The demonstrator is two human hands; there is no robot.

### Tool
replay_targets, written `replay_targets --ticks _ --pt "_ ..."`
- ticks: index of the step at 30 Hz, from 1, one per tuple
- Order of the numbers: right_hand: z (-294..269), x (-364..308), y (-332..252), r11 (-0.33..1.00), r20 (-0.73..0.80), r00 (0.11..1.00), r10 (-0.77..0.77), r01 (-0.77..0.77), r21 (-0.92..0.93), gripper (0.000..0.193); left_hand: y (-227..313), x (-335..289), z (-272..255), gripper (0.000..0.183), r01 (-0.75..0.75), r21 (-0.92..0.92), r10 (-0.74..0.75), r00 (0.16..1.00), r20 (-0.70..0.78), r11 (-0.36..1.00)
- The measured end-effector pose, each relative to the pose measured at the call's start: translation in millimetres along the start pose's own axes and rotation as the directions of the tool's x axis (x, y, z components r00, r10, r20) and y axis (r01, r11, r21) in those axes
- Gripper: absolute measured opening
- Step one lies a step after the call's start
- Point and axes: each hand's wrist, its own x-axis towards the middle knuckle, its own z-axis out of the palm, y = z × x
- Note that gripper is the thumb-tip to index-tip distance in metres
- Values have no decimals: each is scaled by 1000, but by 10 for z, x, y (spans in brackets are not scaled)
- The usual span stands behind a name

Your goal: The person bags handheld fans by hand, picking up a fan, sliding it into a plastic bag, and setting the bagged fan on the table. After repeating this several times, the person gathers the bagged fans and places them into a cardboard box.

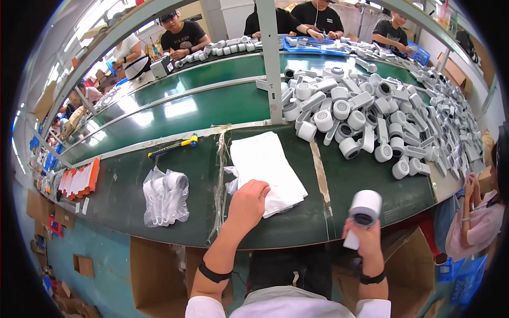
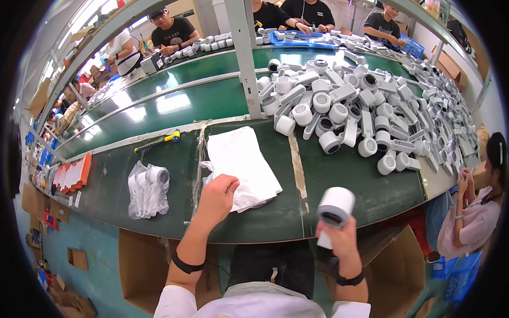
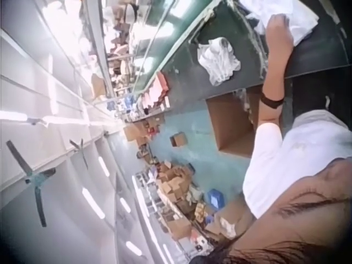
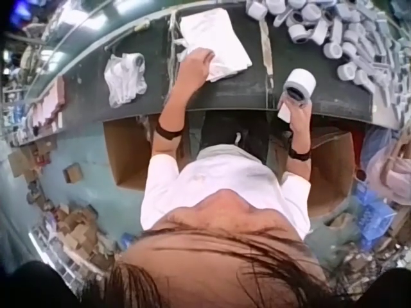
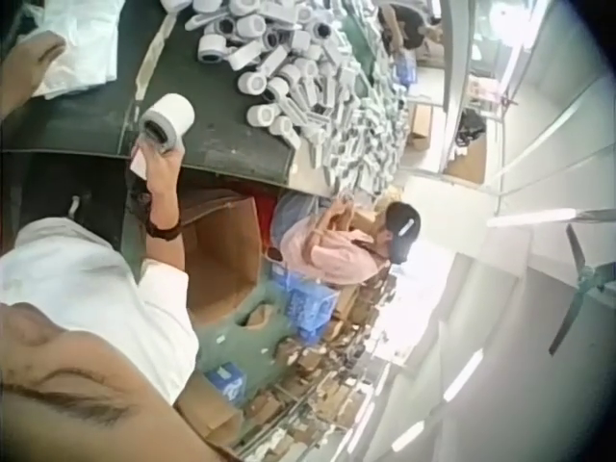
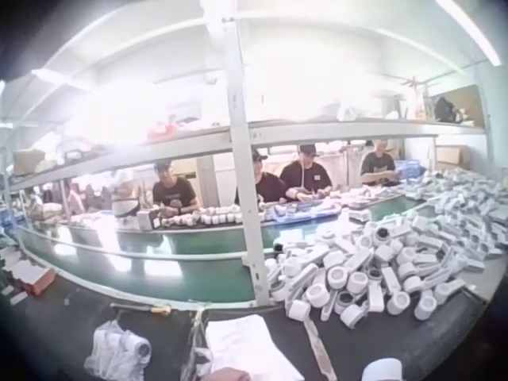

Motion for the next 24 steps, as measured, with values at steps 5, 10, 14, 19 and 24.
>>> replay_targets --ticks 5,10,14,19,24 --pt "525 -44 119 974 341 915 217 -224 -19 48 78 -13 -37 12 1 -78 -4 999 -34 997" --pt "739 -47 95 937 504 790 349 -292 -192 51 164 -40 -118 16 66 -97 -58 995 84 993" --pt "702 -57 110 919 529 758 382 -249 -307 59 -28 -100 -53 27 -102 45 99 992 75 994" --pt "512 -66 209 942 521 795 310 -184 -281 58 162 -62 -88 31 -136 100 122 984 129 986" --pt "489 -85 213 956 415 863 286 -231 -180 43 -85 -120 -7 23 -201 242 156 969 194 949"
